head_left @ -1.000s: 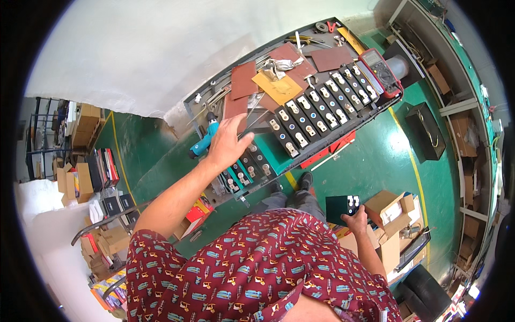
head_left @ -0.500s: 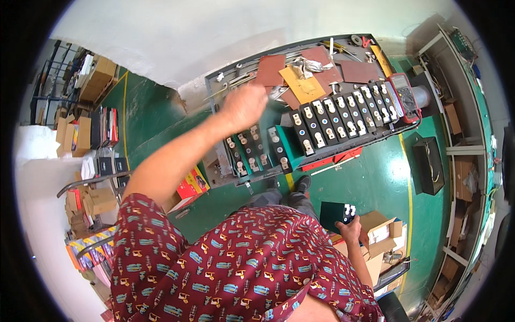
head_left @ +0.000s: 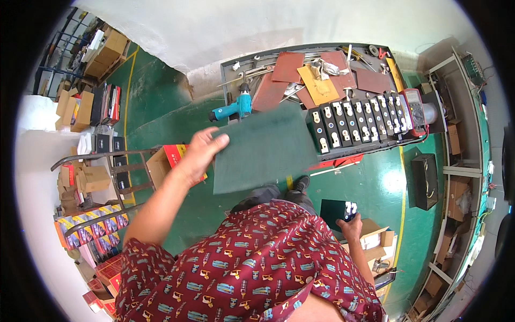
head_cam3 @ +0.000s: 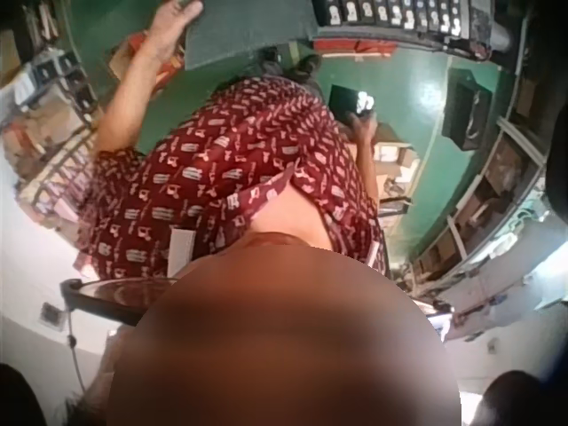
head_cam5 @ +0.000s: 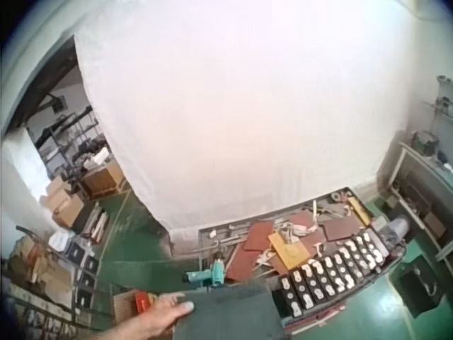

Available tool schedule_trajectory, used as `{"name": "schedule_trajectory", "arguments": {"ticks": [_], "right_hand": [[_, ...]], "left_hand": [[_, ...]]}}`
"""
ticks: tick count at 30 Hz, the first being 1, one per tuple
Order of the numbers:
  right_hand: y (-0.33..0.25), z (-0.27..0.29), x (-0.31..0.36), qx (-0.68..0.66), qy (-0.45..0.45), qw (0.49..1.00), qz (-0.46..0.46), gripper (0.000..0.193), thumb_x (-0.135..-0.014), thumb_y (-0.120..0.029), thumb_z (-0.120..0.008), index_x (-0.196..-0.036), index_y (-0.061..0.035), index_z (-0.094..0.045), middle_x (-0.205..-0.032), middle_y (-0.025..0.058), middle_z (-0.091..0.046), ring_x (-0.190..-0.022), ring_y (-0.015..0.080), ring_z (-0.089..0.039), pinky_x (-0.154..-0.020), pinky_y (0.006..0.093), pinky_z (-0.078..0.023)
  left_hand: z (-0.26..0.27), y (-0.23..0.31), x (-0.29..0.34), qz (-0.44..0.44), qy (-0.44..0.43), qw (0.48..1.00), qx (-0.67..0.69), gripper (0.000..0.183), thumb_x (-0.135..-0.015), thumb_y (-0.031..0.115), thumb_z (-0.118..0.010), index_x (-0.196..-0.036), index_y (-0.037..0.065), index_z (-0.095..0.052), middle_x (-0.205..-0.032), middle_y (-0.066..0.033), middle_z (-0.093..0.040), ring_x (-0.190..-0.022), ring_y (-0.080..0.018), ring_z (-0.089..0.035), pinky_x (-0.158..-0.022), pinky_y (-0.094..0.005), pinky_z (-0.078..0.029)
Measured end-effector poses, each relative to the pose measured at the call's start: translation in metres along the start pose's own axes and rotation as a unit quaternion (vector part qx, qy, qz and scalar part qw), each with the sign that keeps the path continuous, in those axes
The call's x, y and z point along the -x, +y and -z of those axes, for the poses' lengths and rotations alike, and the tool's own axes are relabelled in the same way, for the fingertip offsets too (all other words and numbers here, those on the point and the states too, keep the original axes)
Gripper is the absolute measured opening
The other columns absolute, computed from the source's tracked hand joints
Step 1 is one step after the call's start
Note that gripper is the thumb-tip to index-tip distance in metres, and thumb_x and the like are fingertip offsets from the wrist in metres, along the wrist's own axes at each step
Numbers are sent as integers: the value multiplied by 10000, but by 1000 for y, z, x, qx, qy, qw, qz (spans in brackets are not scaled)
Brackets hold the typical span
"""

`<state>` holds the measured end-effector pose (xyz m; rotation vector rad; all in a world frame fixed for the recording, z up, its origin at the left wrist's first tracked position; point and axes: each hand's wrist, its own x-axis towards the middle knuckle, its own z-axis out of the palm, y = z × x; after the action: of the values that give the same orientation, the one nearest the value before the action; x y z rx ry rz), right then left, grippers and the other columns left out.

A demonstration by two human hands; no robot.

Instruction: The person assembles a battery pack by placing rectangular battery cells into a tray, using a hot glue gun to secure them, and inserting colored separator sheets between rows. The person handles multiple cells and separators, arranging them in sequence on the workbench.

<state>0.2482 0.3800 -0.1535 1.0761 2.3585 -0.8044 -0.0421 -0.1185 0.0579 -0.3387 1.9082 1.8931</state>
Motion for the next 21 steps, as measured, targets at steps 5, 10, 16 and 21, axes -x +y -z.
{"name": "schedule_trajectory", "arguments": {"ticks": [5, 10, 16, 21], "right_hand": [[16, 1, -14, -39, 8, 999, 6, 756, -648, -326, -988, -1179, 8, -566, -1022, 250, -747, -972, 456, -727, -881, 522, -571], [11, 19, -20, -14, 37, 996, 82, 674, -636, -229, -998, -1112, 32, -600, -918, 156, -729, -796, 266, -693, -745, 431, -583], [20, 31, -49, 24, 11, 997, 79, 682, -633, -230, -1000, -1112, 48, -601, -959, 189, -740, -833, 310, -708, -785, 446, -590], [9, 44, -62, 37, -16, 995, 93, 719, -622, -244, -1013, -1131, 45, -596, -998, 206, -747, -874, 347, -716, -820, 464, -586]], "left_hand": [[-61, -45, 20, -92, -18, 996, -4, 275, -1074, 227, -680, -1173, -29, -693, -1313, -103, -722, -1167, -151, -658, -1007, -337, -535], [-121, -82, 0, -322, 80, 910, -250, 255, -1040, 221, -692, -1124, -15, -645, -1550, -211, -591, -1488, -410, -460, -1262, -502, -299], [-145, -85, -8, -263, 157, 933, -190, 262, -1039, 253, -667, -1114, 5, -706, -1166, -167, -750, -1098, -415, -662, -1250, -557, -281], [-156, -89, -12, -271, 179, 940, -109, 238, -1033, 228, -673, -1054, -7, -703, -887, -119, -686, -871, -264, -631, -936, -419, -480]]}}
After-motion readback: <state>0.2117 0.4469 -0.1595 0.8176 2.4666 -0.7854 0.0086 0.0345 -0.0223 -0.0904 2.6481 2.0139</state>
